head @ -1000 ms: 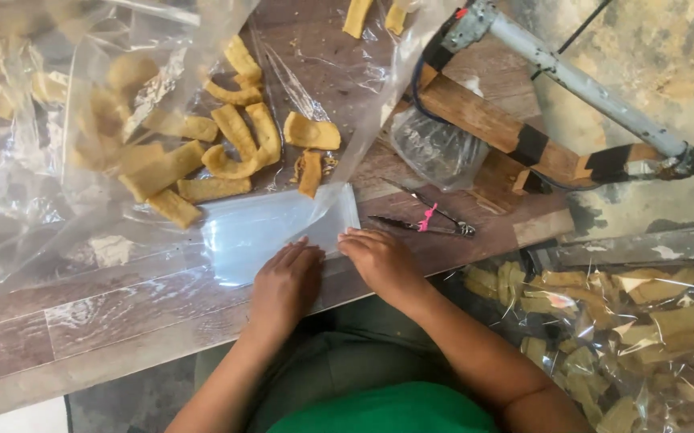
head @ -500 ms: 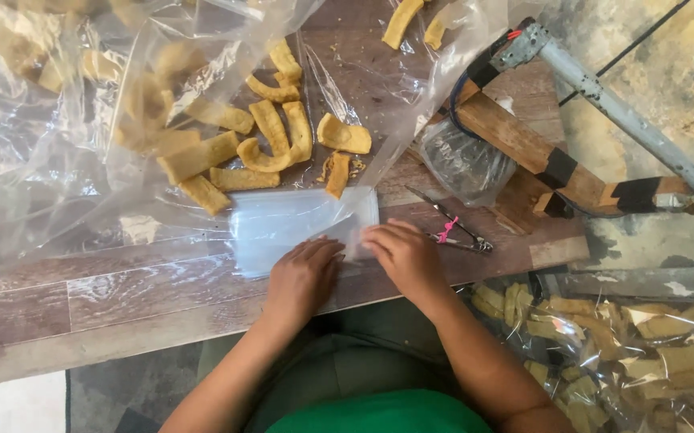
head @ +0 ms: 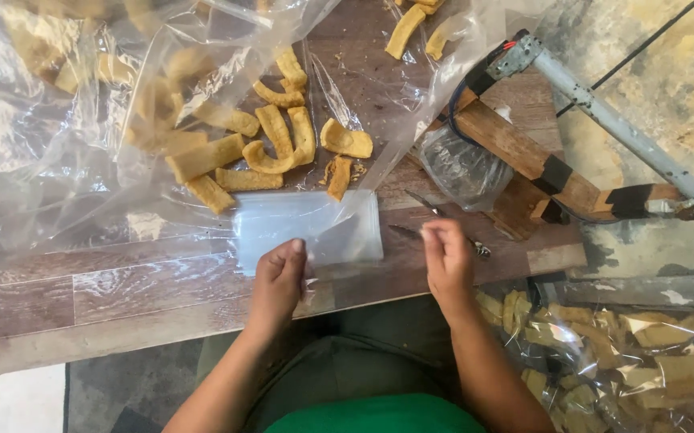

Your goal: Manually placing individual fried snack pieces into small plastic bags using a small tool for assistance.

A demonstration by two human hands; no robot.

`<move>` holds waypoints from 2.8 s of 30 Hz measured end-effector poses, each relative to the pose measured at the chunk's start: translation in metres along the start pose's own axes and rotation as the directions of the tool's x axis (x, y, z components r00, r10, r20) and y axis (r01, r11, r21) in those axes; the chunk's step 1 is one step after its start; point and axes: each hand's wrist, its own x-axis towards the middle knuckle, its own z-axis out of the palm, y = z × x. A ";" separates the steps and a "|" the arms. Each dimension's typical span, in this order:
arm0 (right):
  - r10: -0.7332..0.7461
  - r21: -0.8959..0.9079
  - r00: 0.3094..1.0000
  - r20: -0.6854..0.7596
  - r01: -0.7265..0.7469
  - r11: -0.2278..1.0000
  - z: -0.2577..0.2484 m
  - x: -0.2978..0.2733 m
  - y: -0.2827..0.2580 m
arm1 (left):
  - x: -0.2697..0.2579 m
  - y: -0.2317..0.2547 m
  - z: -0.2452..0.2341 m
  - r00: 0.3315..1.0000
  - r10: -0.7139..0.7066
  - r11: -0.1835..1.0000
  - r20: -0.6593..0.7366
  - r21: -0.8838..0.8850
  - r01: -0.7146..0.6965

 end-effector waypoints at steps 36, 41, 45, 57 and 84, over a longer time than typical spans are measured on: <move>0.094 -0.169 0.904 0.418 -0.024 0.985 -0.091 0.015 0.026 | -0.016 0.066 -0.054 0.715 0.694 0.587 -0.086 0.643 -0.492; -0.159 -0.402 0.922 0.353 0.303 0.864 -0.035 0.072 -0.047 | -0.015 0.069 -0.047 0.749 0.657 0.642 -0.082 0.581 -0.500; -0.425 -0.519 0.814 0.396 0.580 0.627 0.038 0.107 -0.061 | -0.015 0.068 -0.048 0.762 0.645 0.652 -0.055 0.558 -0.513; -0.157 0.119 0.810 0.565 0.108 0.987 -0.038 0.094 -0.071 | 0.004 0.067 -0.047 0.829 0.558 0.736 -0.048 0.491 -0.467; -0.385 -0.520 0.806 0.450 0.587 0.621 -0.023 0.100 -0.132 | 0.041 0.041 -0.039 0.990 0.100 0.990 -0.099 0.110 -0.089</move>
